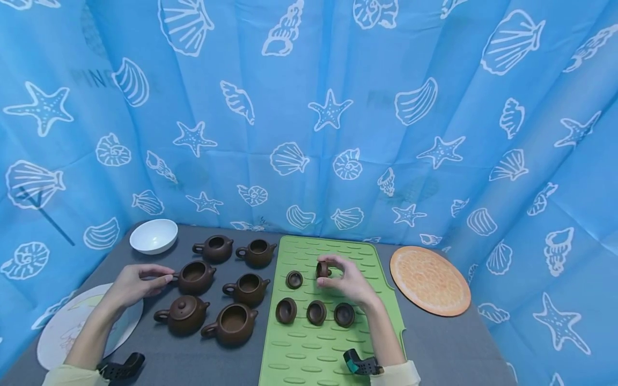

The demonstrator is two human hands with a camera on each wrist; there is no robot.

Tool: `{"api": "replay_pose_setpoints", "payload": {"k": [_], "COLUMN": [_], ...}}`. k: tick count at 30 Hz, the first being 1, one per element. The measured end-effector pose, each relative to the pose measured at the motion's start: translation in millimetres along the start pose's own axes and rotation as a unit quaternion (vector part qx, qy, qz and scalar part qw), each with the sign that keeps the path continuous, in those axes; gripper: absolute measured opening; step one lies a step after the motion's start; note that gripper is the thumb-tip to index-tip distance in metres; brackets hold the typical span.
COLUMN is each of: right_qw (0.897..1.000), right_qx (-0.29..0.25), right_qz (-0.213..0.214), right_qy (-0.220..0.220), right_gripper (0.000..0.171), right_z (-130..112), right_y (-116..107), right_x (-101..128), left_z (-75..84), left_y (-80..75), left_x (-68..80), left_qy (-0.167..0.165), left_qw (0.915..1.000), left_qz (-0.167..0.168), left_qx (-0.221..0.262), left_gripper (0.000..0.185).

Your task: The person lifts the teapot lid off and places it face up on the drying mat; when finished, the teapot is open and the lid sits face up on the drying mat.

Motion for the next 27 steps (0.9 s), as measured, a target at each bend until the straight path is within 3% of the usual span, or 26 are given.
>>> {"api": "replay_pose_setpoints", "payload": {"k": [3,8,15,27], "right_qw": [0.999,0.995,0.993,0.990], "right_qx": [0.025,-0.014,-0.003,0.040], "right_qz": [-0.032,-0.095,-0.110,-0.129], "right_qy": [0.003,0.025,0.046,0.038], "right_gripper": [0.061,0.059,0.055,0.055], "right_z": [5,11,14,11], "right_y": [5,14,15,22], "right_x": [-1,-4,-10,-18], "left_z": [-0.1,0.2,1.0,0.0], "left_y": [0.0,0.3,0.6,1.3], "left_x": [1.0,1.2,0.6,0.9], "left_qy": [-0.001,-0.001,0.002,0.001], "left_qw": [1.0000,1.0000,1.0000,1.0000], "left_qz": [0.000,-0.001,0.005,-0.002], "left_qx": [0.001,0.001,0.000,0.001], "left_gripper": [0.031,0.032,0.032,0.032]}}
Point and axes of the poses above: each hand's wrist, its own x-axis away from the middle knuckle, its own y-axis out of the palm, z = x × y, the point moved 9 cm from there along -x, towards the middle knuckle, and after that the axes turned 1 degree about x, right-handed, at the moved point
